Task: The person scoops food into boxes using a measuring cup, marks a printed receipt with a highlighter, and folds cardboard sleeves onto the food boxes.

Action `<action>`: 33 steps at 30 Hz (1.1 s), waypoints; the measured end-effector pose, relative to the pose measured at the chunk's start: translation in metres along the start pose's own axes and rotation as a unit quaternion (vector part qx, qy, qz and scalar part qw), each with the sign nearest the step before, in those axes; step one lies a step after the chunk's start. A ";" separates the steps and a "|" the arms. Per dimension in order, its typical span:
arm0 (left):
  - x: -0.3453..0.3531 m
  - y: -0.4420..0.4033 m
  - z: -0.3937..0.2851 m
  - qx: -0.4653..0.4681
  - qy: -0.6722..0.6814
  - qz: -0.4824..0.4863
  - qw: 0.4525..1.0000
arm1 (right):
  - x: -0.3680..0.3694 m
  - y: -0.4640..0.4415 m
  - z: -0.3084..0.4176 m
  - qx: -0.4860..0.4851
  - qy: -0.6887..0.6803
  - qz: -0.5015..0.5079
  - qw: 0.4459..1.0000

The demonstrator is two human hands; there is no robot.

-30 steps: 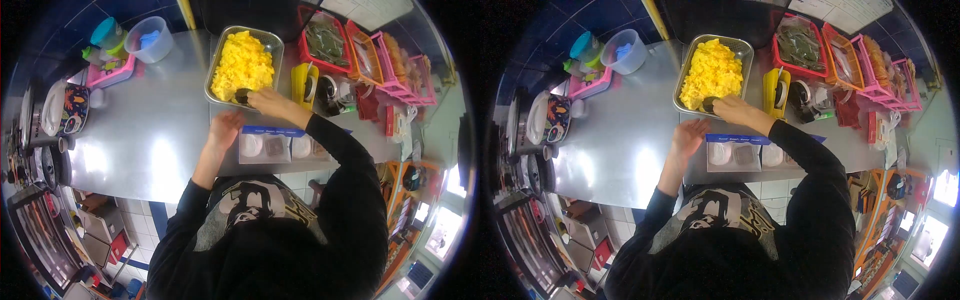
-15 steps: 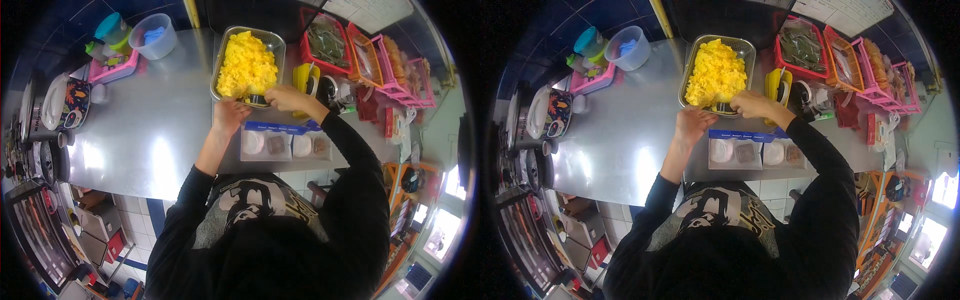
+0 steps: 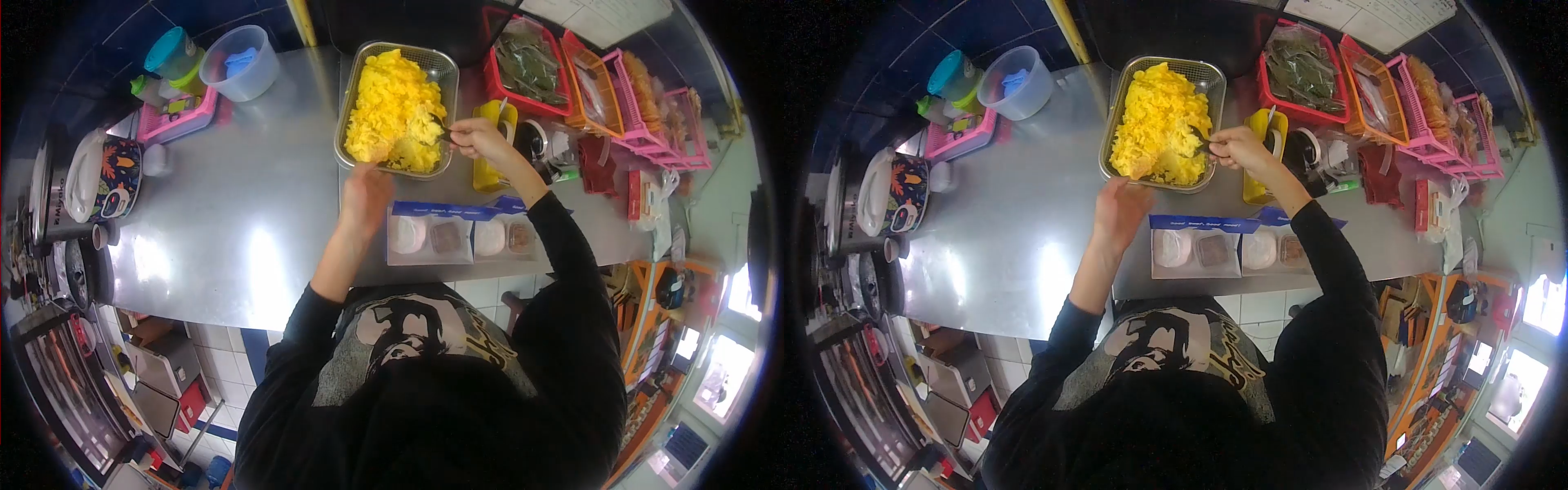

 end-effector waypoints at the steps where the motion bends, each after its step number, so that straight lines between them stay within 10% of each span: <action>1: -0.004 0.012 -0.003 0.104 -0.041 -0.038 0.993 | -0.002 0.004 0.002 0.005 -0.038 0.003 0.999; 2: -0.006 0.021 0.006 0.101 -0.042 -0.038 0.993 | -0.004 0.010 0.005 0.011 -0.075 0.007 0.997; 4: -0.010 0.060 0.005 0.595 -0.145 -0.077 0.787 | -0.009 0.027 0.015 0.011 -0.088 0.011 0.996; 8: -0.046 0.065 0.074 0.628 -0.536 0.242 0.510 | -0.019 0.087 0.036 -0.002 -0.095 0.031 0.995; 23: -0.060 0.022 0.118 0.641 -0.601 0.098 0.467 | 0.021 0.158 -0.100 0.133 -0.142 0.017 0.981; 29: -0.057 0.033 0.112 0.657 -0.571 0.087 0.485 | 0.039 0.139 -0.112 -0.077 0.065 -0.148 0.984; 33: -0.068 0.046 0.109 0.670 -0.578 0.034 0.464 | 0.089 0.149 -0.123 -0.266 0.280 -0.233 0.893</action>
Point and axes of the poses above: each hand's wrist, its own y-axis away from the middle knuckle, its own x-axis out of the palm, z = x × y, the point moved 3 cm from there along -y, towards the middle knuckle, and after that the axes turned 12 degrees about -z, right-handed, at the moved point
